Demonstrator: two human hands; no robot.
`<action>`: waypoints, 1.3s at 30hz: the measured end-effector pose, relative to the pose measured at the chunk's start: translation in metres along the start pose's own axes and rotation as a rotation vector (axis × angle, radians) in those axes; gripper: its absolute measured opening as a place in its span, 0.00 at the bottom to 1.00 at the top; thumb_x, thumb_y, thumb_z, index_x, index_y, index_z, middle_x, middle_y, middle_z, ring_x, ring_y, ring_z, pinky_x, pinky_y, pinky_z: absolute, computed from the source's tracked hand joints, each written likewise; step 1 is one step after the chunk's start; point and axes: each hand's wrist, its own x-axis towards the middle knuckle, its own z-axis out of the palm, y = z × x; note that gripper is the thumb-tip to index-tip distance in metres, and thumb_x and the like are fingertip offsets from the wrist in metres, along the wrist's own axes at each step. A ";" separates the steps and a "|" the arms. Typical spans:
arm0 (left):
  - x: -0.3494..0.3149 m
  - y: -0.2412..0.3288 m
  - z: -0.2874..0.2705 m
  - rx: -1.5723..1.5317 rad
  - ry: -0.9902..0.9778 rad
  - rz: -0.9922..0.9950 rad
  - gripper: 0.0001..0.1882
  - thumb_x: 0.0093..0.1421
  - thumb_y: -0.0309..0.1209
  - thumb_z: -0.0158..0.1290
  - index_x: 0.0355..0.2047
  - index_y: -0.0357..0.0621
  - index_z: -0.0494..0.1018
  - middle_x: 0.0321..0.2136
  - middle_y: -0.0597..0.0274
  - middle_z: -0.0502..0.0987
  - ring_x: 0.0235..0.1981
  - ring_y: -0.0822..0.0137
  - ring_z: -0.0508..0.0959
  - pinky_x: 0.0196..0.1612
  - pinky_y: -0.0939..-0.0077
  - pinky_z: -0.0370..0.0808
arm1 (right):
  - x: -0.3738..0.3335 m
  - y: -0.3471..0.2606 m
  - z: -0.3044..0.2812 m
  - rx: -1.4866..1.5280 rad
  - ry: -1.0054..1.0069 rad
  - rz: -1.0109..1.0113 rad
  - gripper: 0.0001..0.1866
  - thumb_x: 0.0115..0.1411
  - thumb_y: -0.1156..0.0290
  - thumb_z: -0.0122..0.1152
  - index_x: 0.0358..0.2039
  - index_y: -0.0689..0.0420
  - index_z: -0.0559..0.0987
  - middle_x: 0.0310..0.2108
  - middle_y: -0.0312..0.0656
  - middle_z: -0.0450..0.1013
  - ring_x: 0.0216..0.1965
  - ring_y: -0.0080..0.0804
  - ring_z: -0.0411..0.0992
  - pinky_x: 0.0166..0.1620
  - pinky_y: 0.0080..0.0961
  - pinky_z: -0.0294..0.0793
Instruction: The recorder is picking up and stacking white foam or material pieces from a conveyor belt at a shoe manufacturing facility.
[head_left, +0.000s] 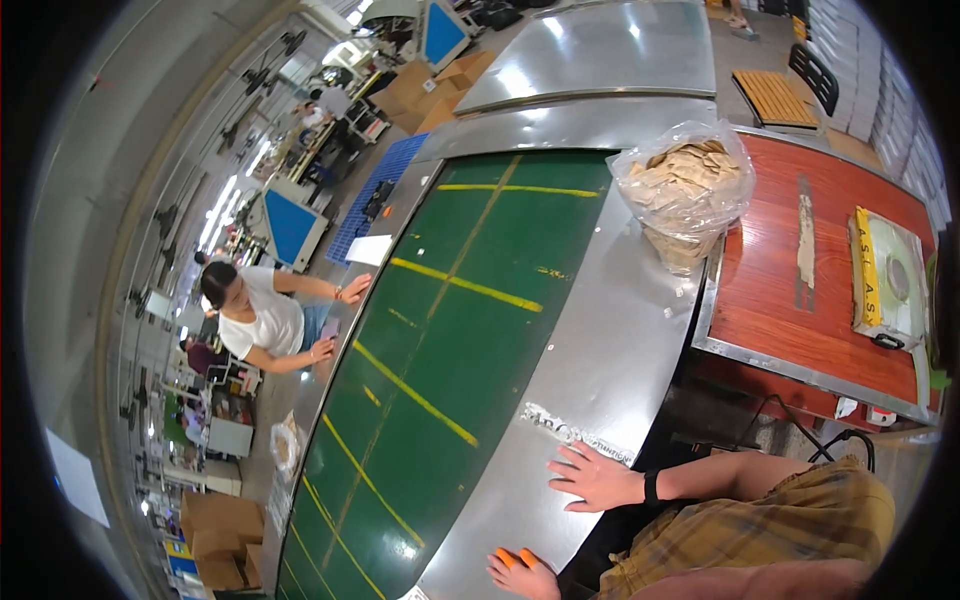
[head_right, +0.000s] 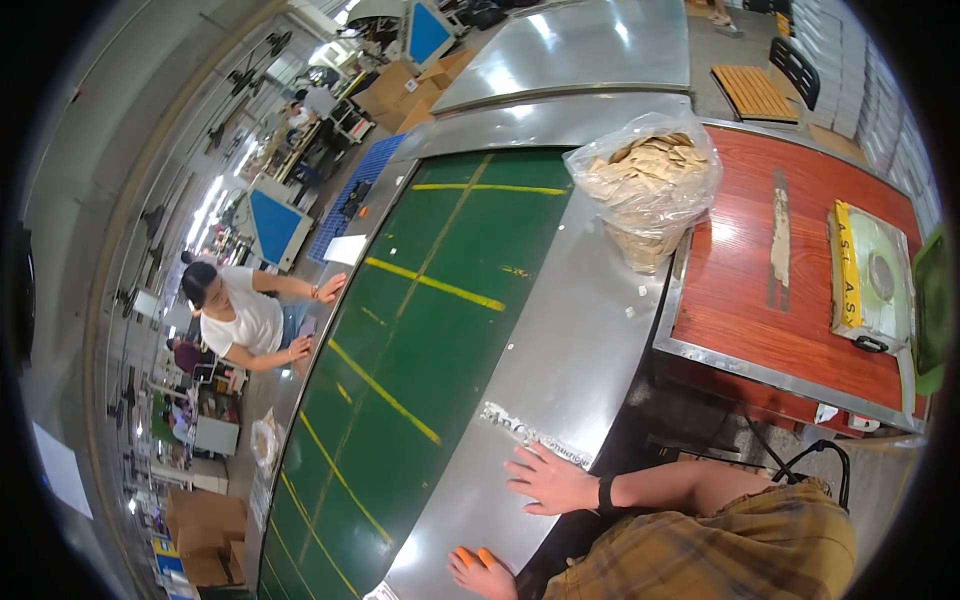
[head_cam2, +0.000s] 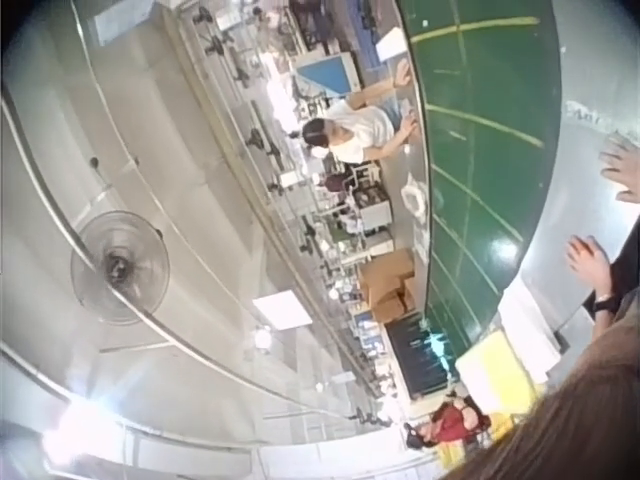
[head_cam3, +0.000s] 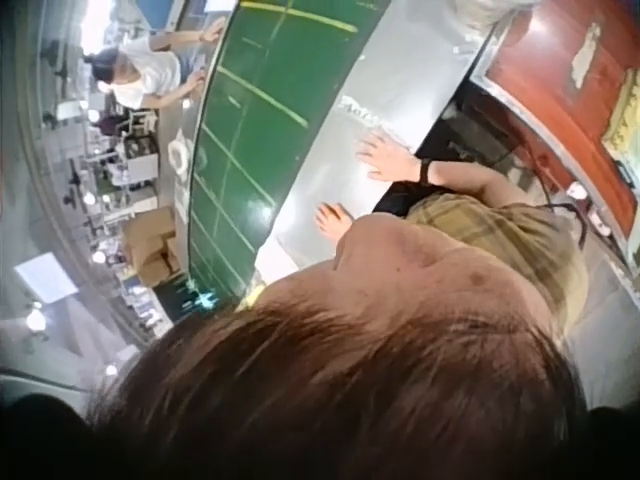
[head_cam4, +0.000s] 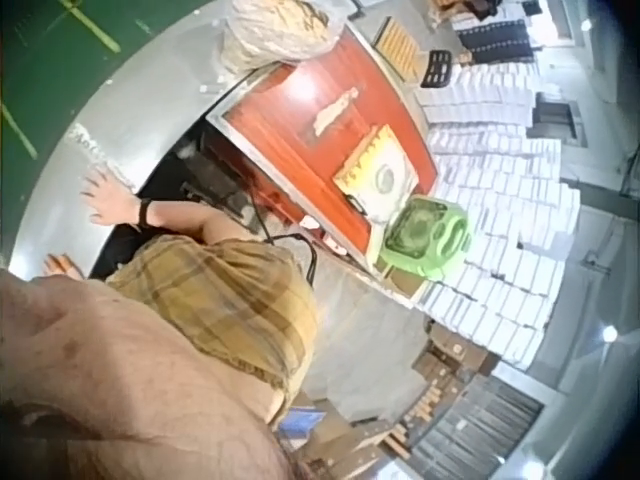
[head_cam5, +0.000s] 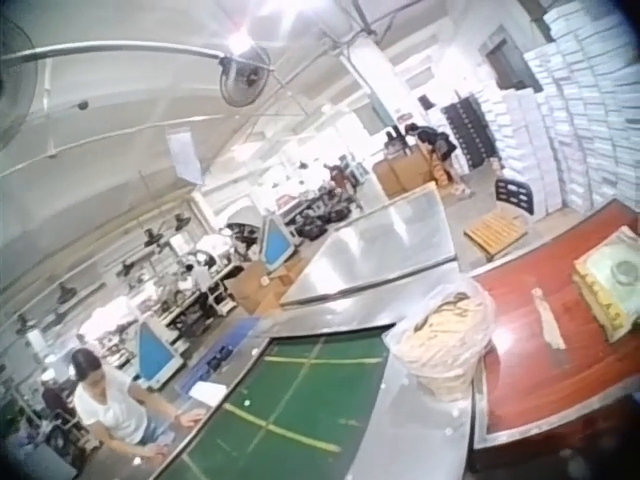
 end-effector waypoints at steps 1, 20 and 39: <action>0.000 0.020 -0.025 -0.008 -0.069 -0.052 0.32 0.67 0.52 0.41 0.63 0.45 0.66 0.64 0.49 0.66 0.64 0.43 0.62 0.66 0.46 0.56 | -0.002 0.001 0.001 0.021 0.005 0.017 0.29 0.60 0.44 0.56 0.55 0.50 0.73 0.61 0.46 0.64 0.65 0.53 0.57 0.67 0.54 0.51; -0.005 -0.001 -0.005 -0.116 0.129 0.131 0.28 0.67 0.47 0.47 0.54 0.33 0.73 0.55 0.37 0.73 0.58 0.35 0.67 0.63 0.45 0.59 | 0.001 0.003 -0.006 0.082 -0.105 0.018 0.33 0.61 0.45 0.55 0.59 0.54 0.70 0.64 0.49 0.60 0.67 0.54 0.53 0.67 0.57 0.49; 0.009 -0.003 0.016 -0.181 0.082 0.147 0.24 0.66 0.39 0.45 0.48 0.25 0.70 0.47 0.27 0.72 0.53 0.29 0.67 0.62 0.44 0.60 | -0.004 0.012 0.010 0.139 -0.017 0.100 0.32 0.54 0.45 0.62 0.53 0.53 0.75 0.65 0.47 0.61 0.71 0.53 0.48 0.71 0.58 0.38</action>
